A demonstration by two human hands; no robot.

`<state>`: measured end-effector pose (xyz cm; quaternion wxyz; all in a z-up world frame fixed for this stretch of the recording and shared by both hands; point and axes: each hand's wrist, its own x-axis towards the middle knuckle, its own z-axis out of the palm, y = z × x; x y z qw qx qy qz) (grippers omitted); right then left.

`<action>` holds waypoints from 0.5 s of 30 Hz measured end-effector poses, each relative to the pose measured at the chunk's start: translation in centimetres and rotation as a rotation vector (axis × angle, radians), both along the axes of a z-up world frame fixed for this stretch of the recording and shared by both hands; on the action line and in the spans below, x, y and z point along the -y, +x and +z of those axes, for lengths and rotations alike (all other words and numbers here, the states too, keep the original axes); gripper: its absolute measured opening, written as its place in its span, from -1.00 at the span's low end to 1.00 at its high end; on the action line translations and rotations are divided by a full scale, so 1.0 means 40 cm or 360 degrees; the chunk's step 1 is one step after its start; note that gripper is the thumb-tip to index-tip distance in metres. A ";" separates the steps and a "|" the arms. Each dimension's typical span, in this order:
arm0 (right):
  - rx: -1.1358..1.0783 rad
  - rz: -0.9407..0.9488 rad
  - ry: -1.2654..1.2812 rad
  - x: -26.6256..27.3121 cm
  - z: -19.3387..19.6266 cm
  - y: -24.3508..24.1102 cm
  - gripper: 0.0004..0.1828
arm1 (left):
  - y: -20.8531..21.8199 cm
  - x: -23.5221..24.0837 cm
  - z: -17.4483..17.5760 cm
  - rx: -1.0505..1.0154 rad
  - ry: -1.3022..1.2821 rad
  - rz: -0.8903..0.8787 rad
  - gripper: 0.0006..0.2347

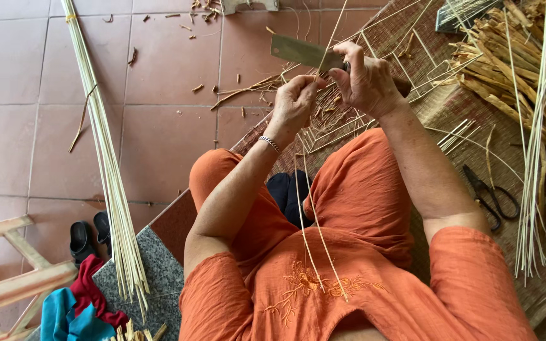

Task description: The person sits on a mat and processes thin bamboo strips by hand, using a knife to split and sharpen the ends. They then use a roll of yellow tape to bind the prepared strips together into a bundle.

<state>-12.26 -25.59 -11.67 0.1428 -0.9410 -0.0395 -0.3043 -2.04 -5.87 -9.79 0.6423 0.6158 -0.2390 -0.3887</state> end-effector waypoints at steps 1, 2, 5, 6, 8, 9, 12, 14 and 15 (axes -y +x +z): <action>0.0007 0.0007 0.0010 0.006 -0.003 0.003 -0.59 | 0.004 0.004 0.005 -0.0025 0.0009 -0.0001 -0.81; -0.0024 0.0030 0.0060 0.009 -0.013 0.005 -0.60 | 0.008 0.005 0.007 -0.0051 0.0021 -0.0002 -0.82; 0.0037 0.0065 0.0265 0.052 -0.039 0.016 -0.65 | 0.004 -0.011 0.002 0.0012 0.0046 -0.0065 -0.82; 0.0163 0.0056 0.0375 0.096 -0.034 0.013 -0.62 | 0.000 -0.028 -0.001 0.0059 0.0056 -0.0094 -0.81; 0.0310 -0.0194 0.0180 0.199 -0.002 -0.015 -0.75 | -0.014 -0.079 -0.003 0.0066 0.0123 -0.0166 -0.82; 0.0130 -0.0331 0.0367 0.227 0.006 -0.036 -0.72 | -0.006 -0.090 0.002 0.0073 0.0150 -0.0198 -0.82; -0.0082 -0.0554 0.0798 0.257 0.020 -0.128 -0.64 | 0.041 -0.079 0.018 -0.0194 -0.0075 -0.0173 -0.81; -0.0016 -0.0497 0.1202 0.250 0.044 -0.144 -0.60 | 0.041 -0.083 0.028 -0.0241 -0.0203 -0.0182 -0.81; 0.0040 -0.0404 0.1492 0.220 0.051 -0.166 -0.60 | 0.042 -0.079 0.033 -0.0259 -0.0273 -0.0184 -0.80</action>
